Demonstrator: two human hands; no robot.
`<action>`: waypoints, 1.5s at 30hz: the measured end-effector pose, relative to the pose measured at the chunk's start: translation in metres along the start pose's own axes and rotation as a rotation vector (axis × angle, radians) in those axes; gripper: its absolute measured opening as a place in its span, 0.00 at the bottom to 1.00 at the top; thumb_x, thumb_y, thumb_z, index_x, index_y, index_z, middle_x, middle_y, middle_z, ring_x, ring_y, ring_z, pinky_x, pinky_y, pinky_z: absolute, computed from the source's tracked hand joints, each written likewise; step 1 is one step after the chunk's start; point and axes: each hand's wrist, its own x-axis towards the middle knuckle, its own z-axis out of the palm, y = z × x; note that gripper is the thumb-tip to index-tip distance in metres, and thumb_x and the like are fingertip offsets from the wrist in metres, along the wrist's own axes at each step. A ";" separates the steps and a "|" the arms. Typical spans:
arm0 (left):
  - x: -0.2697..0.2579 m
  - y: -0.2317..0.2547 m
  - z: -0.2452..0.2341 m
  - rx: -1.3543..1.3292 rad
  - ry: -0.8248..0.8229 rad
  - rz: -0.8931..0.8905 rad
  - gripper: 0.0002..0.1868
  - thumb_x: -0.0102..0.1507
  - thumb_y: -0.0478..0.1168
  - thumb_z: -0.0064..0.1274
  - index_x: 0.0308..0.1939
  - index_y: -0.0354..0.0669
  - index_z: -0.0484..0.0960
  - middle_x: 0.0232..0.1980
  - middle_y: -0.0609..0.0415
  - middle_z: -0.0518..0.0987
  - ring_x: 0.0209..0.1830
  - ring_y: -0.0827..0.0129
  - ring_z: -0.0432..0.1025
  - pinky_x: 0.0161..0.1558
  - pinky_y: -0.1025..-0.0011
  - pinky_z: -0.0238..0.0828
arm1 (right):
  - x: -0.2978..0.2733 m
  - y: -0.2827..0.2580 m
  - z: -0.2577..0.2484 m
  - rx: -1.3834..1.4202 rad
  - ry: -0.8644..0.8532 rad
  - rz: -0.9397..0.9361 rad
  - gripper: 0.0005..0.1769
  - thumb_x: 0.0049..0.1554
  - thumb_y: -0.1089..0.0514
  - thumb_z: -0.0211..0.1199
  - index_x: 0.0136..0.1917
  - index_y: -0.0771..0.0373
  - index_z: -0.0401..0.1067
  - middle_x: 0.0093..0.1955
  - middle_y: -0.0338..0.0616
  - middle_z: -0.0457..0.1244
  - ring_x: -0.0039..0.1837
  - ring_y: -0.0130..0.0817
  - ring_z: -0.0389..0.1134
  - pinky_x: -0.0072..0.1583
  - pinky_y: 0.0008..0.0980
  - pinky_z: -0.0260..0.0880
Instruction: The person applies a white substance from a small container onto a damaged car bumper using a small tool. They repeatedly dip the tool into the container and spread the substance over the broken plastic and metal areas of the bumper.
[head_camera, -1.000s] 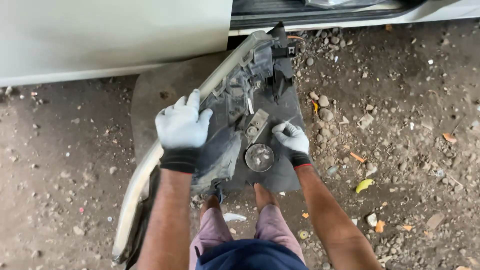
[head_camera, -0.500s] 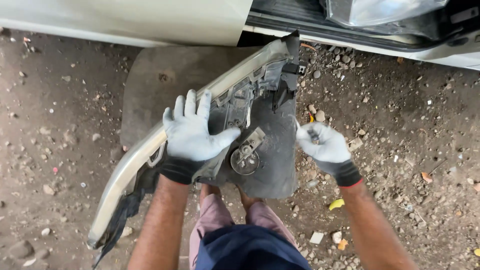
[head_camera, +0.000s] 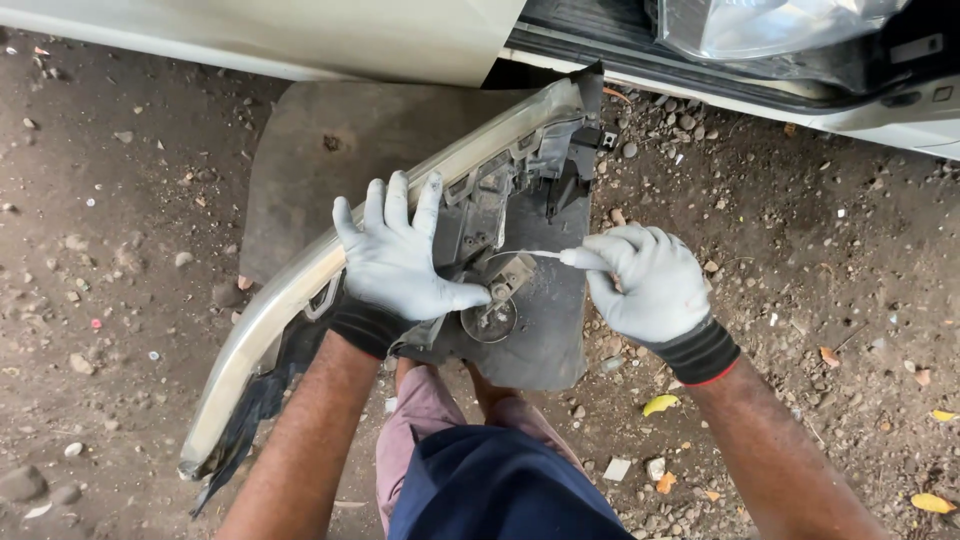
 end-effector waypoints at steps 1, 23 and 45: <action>0.001 0.000 -0.002 0.000 0.001 0.001 0.82 0.33 0.89 0.51 0.80 0.50 0.44 0.81 0.35 0.46 0.80 0.41 0.40 0.68 0.33 0.15 | 0.000 -0.001 -0.002 -0.001 0.001 0.000 0.11 0.55 0.56 0.68 0.52 0.52 0.75 0.48 0.41 0.68 0.48 0.46 0.70 0.51 0.44 0.72; 0.012 -0.007 0.006 0.052 -0.051 -0.004 0.82 0.32 0.93 0.45 0.80 0.50 0.46 0.81 0.36 0.43 0.80 0.42 0.39 0.66 0.31 0.18 | 0.011 -0.020 -0.001 -0.319 -0.128 -0.045 0.10 0.54 0.52 0.65 0.51 0.45 0.78 0.45 0.37 0.68 0.42 0.41 0.68 0.46 0.43 0.71; 0.010 -0.007 -0.009 -0.009 -0.106 0.003 0.80 0.35 0.91 0.49 0.80 0.50 0.45 0.81 0.34 0.43 0.80 0.40 0.39 0.68 0.34 0.18 | 0.031 -0.023 -0.005 -0.343 -0.201 -0.073 0.08 0.55 0.49 0.66 0.45 0.52 0.75 0.43 0.39 0.67 0.41 0.41 0.68 0.45 0.44 0.69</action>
